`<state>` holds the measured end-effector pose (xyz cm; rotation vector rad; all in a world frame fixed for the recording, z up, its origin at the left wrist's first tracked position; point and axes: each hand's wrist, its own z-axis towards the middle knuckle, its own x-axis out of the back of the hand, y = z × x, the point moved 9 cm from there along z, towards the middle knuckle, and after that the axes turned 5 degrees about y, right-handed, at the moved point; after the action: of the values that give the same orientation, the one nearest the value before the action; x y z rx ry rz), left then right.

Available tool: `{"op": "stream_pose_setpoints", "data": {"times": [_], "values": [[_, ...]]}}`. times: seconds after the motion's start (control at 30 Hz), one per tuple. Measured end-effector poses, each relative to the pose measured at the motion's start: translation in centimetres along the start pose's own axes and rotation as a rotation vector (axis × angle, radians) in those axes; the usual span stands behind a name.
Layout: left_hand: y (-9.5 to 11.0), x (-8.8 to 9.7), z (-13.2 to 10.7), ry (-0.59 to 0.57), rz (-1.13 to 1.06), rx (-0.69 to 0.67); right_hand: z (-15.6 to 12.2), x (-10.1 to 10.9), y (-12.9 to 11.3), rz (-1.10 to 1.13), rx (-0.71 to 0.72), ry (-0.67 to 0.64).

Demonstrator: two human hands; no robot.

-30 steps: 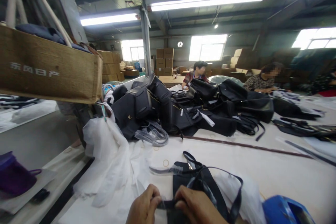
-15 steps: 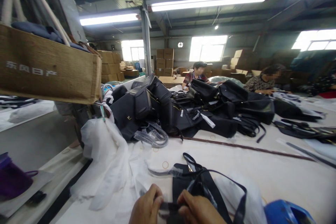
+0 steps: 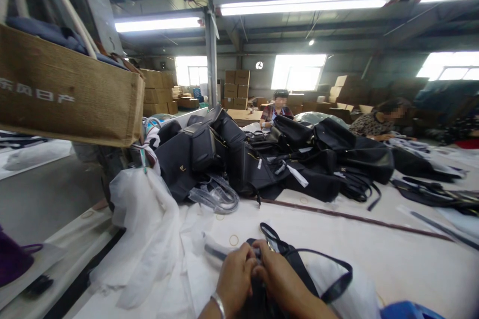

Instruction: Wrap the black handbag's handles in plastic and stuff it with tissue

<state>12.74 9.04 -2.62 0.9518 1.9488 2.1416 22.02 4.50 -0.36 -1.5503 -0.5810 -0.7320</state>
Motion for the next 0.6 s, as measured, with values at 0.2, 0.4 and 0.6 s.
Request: {"op": "stream_pose_setpoints", "data": {"times": [0.2, 0.4, 0.6], "values": [[-2.3, -1.1, 3.4, 0.031, 0.012, 0.035, 3.1, -0.2, 0.6, -0.353, -0.035, 0.038], [-3.0, -0.9, 4.2, 0.129, 0.108, 0.021, 5.1, -0.8, 1.6, -0.495, -0.052, 0.024], [-2.0, 1.8, 1.9, 0.187, 0.215, -0.07, 4.7, -0.4, 1.0, -0.528, 0.016, 0.044]]}}
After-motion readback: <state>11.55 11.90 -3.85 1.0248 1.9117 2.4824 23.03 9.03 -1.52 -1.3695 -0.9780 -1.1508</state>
